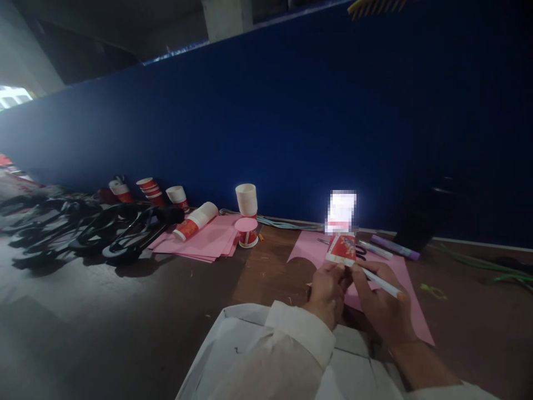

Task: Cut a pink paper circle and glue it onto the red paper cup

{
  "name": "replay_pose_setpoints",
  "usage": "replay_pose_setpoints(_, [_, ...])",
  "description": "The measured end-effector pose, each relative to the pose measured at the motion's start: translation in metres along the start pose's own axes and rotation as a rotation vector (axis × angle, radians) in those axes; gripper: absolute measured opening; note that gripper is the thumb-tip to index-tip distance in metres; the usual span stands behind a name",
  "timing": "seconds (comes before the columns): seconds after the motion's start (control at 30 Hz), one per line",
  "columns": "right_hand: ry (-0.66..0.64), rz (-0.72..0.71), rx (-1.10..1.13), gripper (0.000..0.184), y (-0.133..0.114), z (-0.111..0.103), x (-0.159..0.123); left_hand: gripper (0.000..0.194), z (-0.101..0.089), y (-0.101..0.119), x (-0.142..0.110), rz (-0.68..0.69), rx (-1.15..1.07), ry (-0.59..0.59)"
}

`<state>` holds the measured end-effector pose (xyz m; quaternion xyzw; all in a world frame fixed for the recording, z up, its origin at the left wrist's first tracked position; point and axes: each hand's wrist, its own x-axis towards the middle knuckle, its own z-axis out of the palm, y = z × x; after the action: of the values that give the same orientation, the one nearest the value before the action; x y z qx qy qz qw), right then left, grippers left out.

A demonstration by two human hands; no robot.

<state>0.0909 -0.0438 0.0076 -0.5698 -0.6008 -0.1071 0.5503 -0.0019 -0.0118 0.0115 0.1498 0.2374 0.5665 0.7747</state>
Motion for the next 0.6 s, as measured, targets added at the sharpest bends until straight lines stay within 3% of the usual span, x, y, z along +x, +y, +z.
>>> replay_pose_setpoints(0.17, [0.029,0.039,-0.008,0.025,0.0004,0.0001,0.0005,0.026,-0.0018,-0.0016,0.0016,0.022,0.003,-0.008])
replay_pose_setpoints(0.6, [0.042,-0.060,-0.045,0.020,0.0042,0.0014,0.0007,0.015,-0.0010,-0.0019,0.0023,-0.026,-0.024,0.017])
